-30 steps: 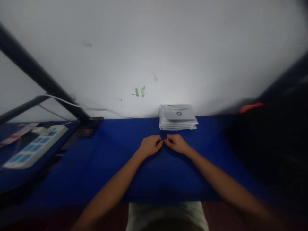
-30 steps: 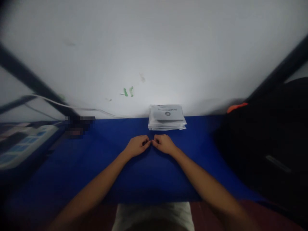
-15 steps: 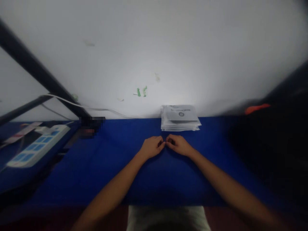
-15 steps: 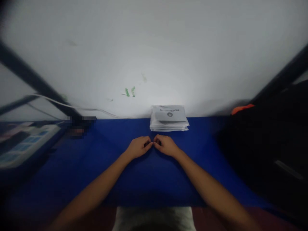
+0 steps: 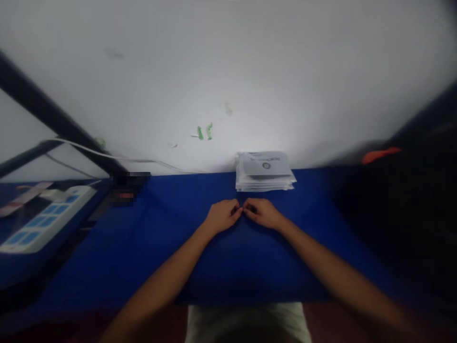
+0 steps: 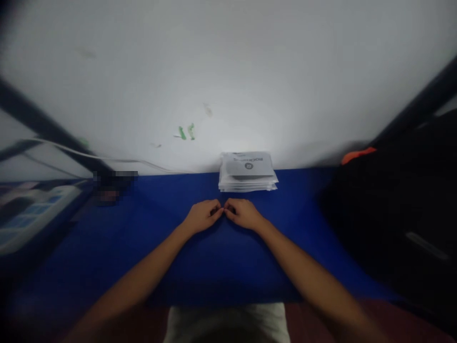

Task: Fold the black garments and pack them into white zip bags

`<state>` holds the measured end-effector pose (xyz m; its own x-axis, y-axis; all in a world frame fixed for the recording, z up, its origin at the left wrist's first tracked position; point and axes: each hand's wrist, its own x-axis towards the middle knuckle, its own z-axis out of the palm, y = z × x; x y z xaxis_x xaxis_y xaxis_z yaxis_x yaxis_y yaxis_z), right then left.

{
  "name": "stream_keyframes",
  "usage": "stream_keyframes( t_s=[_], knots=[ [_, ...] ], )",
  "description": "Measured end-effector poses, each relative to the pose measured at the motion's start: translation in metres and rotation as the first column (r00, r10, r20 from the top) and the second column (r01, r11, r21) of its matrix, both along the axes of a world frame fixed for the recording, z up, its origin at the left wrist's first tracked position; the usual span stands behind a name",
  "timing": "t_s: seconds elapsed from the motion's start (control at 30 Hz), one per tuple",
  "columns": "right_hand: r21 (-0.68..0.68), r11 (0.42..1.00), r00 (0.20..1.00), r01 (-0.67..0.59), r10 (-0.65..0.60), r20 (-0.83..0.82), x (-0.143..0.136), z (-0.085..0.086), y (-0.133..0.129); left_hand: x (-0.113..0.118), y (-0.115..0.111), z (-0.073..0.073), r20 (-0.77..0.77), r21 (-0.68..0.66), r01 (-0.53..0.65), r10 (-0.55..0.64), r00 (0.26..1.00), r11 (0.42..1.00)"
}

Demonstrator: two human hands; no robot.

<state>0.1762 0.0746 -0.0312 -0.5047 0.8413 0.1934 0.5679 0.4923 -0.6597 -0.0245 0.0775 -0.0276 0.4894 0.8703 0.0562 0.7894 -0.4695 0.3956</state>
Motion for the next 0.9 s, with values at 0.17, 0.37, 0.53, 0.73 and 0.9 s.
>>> stream_keyframes(
  t_s=[0.17, 0.37, 0.53, 0.73, 0.9],
  knots=[
    [-0.004, 1.0, 1.0, 0.012, -0.012, 0.012, -0.0006, -0.0018, 0.0008, 0.0001, 0.0005, -0.0007, -0.009, 0.003, -0.008, 0.008, 1.0, 1.0],
    [-0.003, 1.0, 1.0, 0.012, -0.012, 0.026, -0.0005, -0.0061, 0.0029, 0.0003, 0.0008, -0.0011, -0.029, 0.009, -0.012, 0.012, 1.0, 1.0],
    [-0.009, 1.0, 1.0, 0.016, -0.016, 0.027, -0.0002, -0.0065, 0.0029, 0.0005, 0.0003, -0.0016, -0.029, 0.024, -0.022, 0.023, 0.999, 0.999],
    [-0.023, 1.0, 1.0, 0.013, -0.013, 0.004, -0.0009, -0.0028, 0.0, 0.0009, -0.0001, -0.0019, -0.016, 0.011, -0.026, 0.026, 1.0, 1.0],
    [-0.039, 0.999, 1.0, 0.013, -0.014, -0.015, -0.0016, -0.0022, -0.0017, 0.0012, -0.0003, -0.0036, -0.008, 0.007, -0.028, 0.028, 1.0, 1.0]
  ],
)
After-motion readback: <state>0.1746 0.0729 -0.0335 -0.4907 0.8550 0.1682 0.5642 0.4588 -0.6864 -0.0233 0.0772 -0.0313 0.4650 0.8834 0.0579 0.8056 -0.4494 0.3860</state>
